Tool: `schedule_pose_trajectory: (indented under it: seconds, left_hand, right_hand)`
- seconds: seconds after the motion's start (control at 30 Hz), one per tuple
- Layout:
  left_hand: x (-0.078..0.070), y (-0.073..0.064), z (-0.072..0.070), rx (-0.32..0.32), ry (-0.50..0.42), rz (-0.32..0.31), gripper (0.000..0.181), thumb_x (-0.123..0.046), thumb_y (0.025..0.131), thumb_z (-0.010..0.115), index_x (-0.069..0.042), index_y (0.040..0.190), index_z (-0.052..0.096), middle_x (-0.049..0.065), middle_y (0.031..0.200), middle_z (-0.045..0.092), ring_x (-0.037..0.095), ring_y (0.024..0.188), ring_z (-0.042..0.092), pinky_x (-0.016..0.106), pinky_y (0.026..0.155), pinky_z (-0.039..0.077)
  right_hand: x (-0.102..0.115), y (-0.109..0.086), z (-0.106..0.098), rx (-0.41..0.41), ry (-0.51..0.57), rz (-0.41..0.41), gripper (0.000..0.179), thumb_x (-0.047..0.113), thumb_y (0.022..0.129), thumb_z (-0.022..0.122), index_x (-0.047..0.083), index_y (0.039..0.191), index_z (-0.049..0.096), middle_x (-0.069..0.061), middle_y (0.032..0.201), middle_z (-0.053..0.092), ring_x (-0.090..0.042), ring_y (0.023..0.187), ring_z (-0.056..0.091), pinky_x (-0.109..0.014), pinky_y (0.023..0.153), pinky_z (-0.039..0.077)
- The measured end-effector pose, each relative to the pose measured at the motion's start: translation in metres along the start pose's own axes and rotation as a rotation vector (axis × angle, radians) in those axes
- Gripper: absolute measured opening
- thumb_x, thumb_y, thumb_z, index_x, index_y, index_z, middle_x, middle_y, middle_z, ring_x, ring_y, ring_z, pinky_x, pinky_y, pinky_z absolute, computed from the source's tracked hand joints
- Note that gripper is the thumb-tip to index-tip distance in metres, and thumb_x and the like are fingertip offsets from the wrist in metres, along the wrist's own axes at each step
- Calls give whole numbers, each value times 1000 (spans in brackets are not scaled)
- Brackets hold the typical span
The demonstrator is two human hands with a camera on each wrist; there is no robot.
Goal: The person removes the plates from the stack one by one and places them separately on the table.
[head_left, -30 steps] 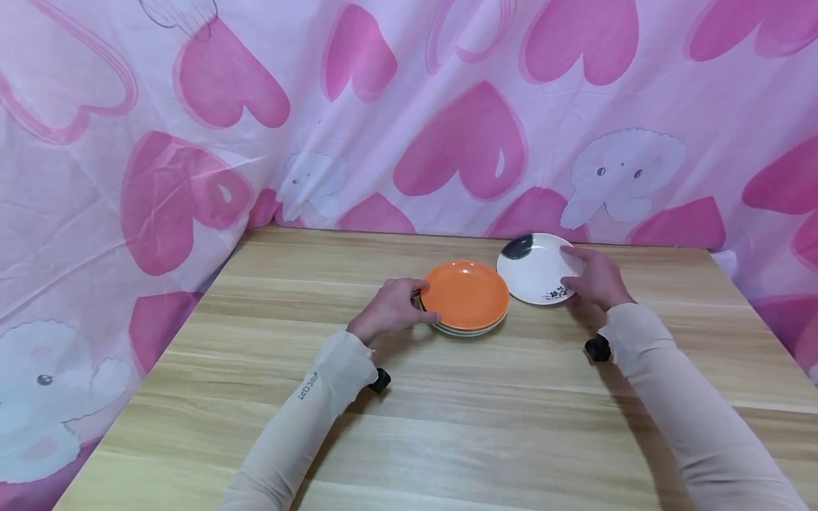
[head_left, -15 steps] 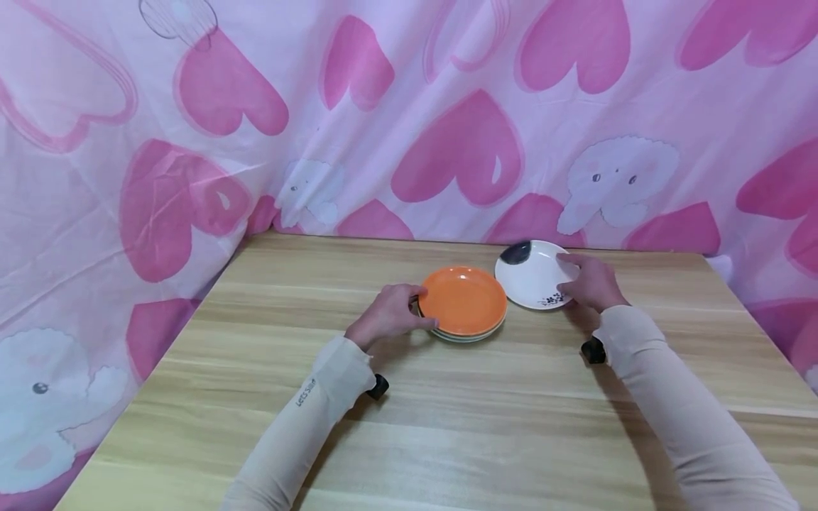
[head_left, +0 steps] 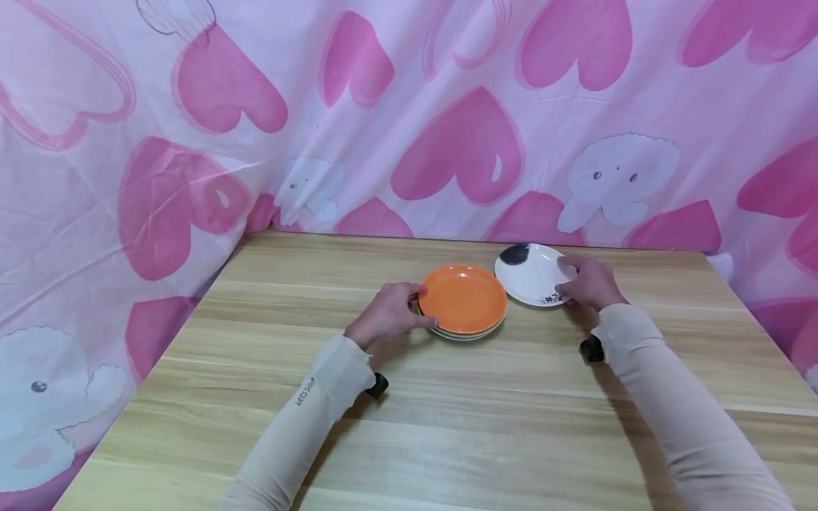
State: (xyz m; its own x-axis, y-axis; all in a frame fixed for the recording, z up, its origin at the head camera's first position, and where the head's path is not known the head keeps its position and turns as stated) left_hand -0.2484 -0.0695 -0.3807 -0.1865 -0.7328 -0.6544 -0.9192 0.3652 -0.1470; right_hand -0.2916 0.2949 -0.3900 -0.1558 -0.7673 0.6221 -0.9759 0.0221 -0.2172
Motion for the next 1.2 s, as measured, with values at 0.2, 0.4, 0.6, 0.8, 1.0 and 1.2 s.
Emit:
schedule_pose_trajectory:
  seconds: [0.2, 0.4, 0.6, 0.8, 1.0, 1.2]
  left_hand:
    - [1, 0, 0, 0, -13, 1, 72, -34, 82, 82, -5, 142, 55, 11, 146, 58, 24, 134, 53, 41, 115, 45]
    - [2, -1, 1, 1, -20, 9, 72, -34, 82, 82, -4, 142, 55, 11, 146, 58, 24, 135, 53, 41, 115, 45]
    - [3, 0, 2, 2, -26, 7, 73, -35, 83, 82, -4, 143, 54, 11, 147, 57, 24, 135, 53, 40, 116, 44]
    - [3, 0, 1, 1, -27, 9, 73, -35, 82, 82, -4, 143, 54, 11, 146, 58, 24, 134, 53, 40, 116, 45]
    - [3, 1, 1, 6, -27, 3, 74, -35, 82, 82, -5, 143, 54, 10, 147, 57, 25, 134, 53, 40, 116, 45]
    - [3, 0, 1, -6, -32, 0, 73, -35, 82, 82, -6, 143, 54, 10, 146, 58, 25, 132, 54, 40, 115, 46]
  right_hand:
    - [-2, 1, 2, -16, -13, -4, 71, 10, 90, 70, -2, 152, 35, -38, 133, 50, -14, 65, 65, -23, 60, 57]
    - [-3, 3, 2, -17, -59, 0, 69, 12, 90, 70, -3, 150, 39, -37, 134, 51, -26, 81, 67, -33, 74, 59]
    - [-3, 6, 0, 0, -176, -6, 67, 20, 90, 69, -1, 149, 42, -36, 143, 47, -45, 122, 40, -57, 108, 37]
    - [0, 2, -5, 49, -128, 45, 71, 25, 95, 63, 4, 155, 32, -28, 116, 60, -31, 91, 54, -33, 75, 47]
    - [0, -3, -13, 70, -157, 19, 75, 26, 97, 60, -3, 156, 23, -4, 64, 59, -18, 62, 60, -26, 59, 48]
    - [2, -5, -18, 35, -229, -30, 78, 30, 97, 57, -8, 155, 21, 1, 54, 52, -16, 53, 58, -27, 58, 46]
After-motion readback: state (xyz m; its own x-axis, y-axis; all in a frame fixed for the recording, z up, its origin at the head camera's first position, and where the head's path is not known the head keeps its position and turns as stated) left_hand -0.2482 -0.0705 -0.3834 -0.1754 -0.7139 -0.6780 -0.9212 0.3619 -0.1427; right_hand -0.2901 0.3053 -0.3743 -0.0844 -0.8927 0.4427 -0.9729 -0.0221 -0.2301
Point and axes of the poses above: each hand's wrist, its own y-axis towards the middle knuckle, its own z-axis out of the palm, x = y × z, the point moved 2 cm from there along y, towards the middle knuckle
